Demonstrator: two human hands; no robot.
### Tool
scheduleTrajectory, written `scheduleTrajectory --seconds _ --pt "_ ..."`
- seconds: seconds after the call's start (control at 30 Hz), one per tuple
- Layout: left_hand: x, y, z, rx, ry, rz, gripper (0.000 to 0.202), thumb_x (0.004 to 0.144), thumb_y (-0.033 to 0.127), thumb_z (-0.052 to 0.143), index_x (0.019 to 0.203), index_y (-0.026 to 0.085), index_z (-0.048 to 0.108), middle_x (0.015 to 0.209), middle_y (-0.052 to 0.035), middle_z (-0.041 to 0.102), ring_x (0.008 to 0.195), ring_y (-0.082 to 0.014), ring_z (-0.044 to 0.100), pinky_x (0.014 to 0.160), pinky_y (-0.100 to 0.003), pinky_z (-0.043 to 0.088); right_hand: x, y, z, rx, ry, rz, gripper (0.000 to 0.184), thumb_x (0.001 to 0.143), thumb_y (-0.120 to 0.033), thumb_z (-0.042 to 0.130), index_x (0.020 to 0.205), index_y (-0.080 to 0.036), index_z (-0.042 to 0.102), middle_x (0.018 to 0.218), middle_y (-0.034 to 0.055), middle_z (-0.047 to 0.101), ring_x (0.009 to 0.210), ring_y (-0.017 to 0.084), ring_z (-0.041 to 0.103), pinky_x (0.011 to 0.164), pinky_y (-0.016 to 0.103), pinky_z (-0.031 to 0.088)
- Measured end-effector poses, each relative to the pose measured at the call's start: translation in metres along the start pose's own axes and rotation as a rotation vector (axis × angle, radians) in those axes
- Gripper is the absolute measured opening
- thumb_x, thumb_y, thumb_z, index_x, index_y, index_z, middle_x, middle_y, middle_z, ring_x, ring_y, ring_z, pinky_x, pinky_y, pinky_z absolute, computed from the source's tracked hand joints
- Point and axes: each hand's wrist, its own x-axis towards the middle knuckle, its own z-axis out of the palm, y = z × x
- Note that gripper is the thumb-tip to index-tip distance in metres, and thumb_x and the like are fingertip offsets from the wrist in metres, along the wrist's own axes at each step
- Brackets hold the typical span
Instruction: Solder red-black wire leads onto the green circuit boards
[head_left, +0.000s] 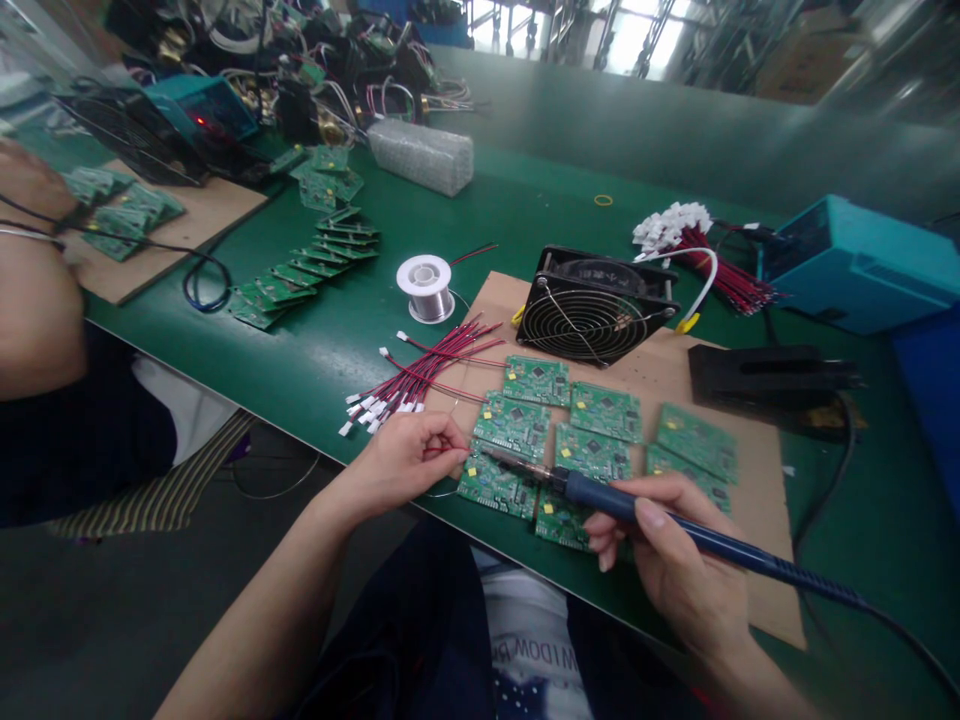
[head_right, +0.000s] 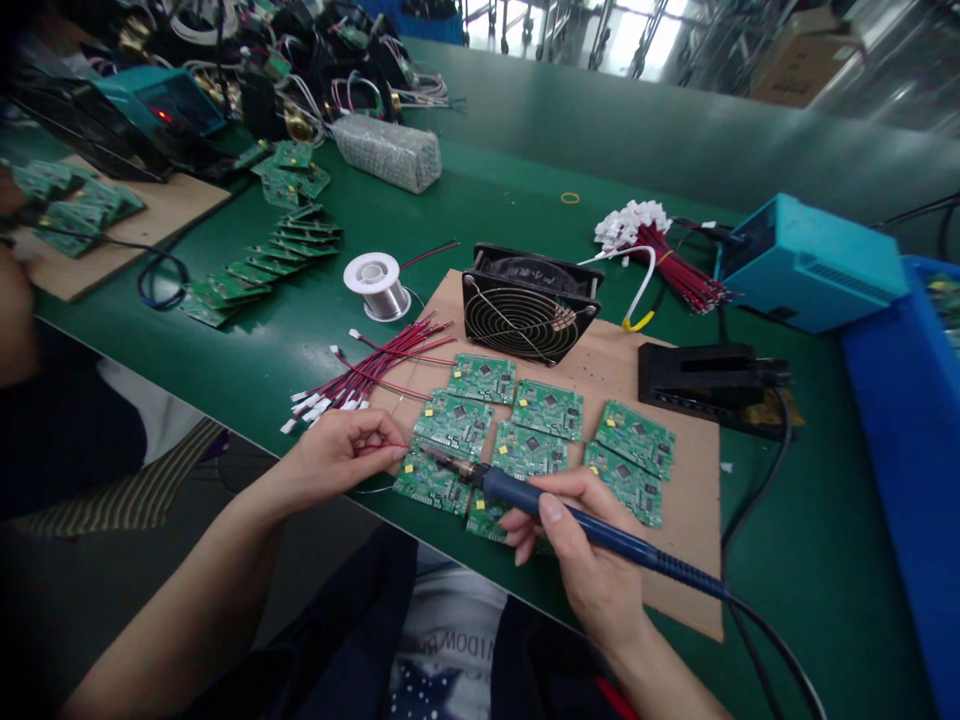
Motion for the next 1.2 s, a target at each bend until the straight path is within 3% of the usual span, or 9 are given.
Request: scheduleTrajectory --seconds 0.2,0.43,0.7,0.77,0.93,1.2 --pt "0.001 -0.001 0.000 0.041 0.024 0.006 0.020 0.076 0.033 0.057 0.071 0.015 0.063 0.053 0.0036 0.052 0.048 -0.0078 0.041 0.047 -0.021 0.031 0.001 0.000 -0.001 0.003 -0.045 -0.035 0.010 0.092 -0.027 0.066 0.093 -0.018 0.069 0.069 0.0063 0.074 0.054 0.018 0.069 0.043 0.023 0.057" --pt "-0.006 0.000 -0.003 0.080 0.022 0.020 0.015 0.083 0.028 0.059 0.082 0.017 0.069 0.071 -0.0004 0.068 0.063 -0.0111 0.059 0.058 -0.022 0.044 0.000 -0.001 -0.004 0.008 -0.044 -0.034 0.008 0.093 -0.027 0.065 0.095 -0.020 0.069 0.071 0.0049 0.074 0.055 0.017 0.069 0.044 0.022 0.057" --pt "-0.011 0.004 -0.005 0.187 0.108 0.278 0.015 0.088 0.019 0.062 0.077 0.019 0.072 0.082 -0.0009 0.071 0.079 -0.0129 0.065 0.075 -0.025 0.049 0.001 0.001 -0.004 0.010 -0.062 -0.050 0.008 0.094 -0.026 0.063 0.097 -0.021 0.069 0.072 0.0041 0.074 0.057 0.015 0.069 0.046 0.020 0.057" --pt "-0.010 0.002 -0.004 0.179 0.147 0.293 0.013 0.087 0.019 0.064 0.078 0.019 0.073 0.080 -0.0011 0.071 0.076 -0.0130 0.065 0.072 -0.025 0.049 0.001 0.000 -0.004 0.008 -0.058 -0.048 0.008 0.095 -0.026 0.063 0.097 -0.021 0.069 0.072 0.0039 0.074 0.057 0.015 0.069 0.047 0.019 0.057" --pt "-0.006 -0.002 -0.001 0.180 0.188 0.182 0.009 0.082 0.019 0.068 0.074 0.018 0.072 0.068 0.0008 0.068 0.061 -0.0110 0.059 0.057 -0.023 0.043 0.001 0.000 -0.004 -0.005 -0.056 -0.052 0.008 0.094 -0.027 0.064 0.095 -0.021 0.069 0.071 0.0040 0.074 0.055 0.015 0.069 0.045 0.020 0.057" --pt "-0.004 0.002 -0.001 0.166 0.126 0.204 0.012 0.084 0.020 0.060 0.074 0.018 0.067 0.074 0.0009 0.066 0.069 -0.0116 0.060 0.064 -0.024 0.043 0.001 0.004 -0.003 -0.065 -0.045 -0.039 0.010 0.092 -0.030 0.066 0.095 -0.020 0.068 0.071 0.0050 0.074 0.055 0.016 0.069 0.046 0.021 0.057"
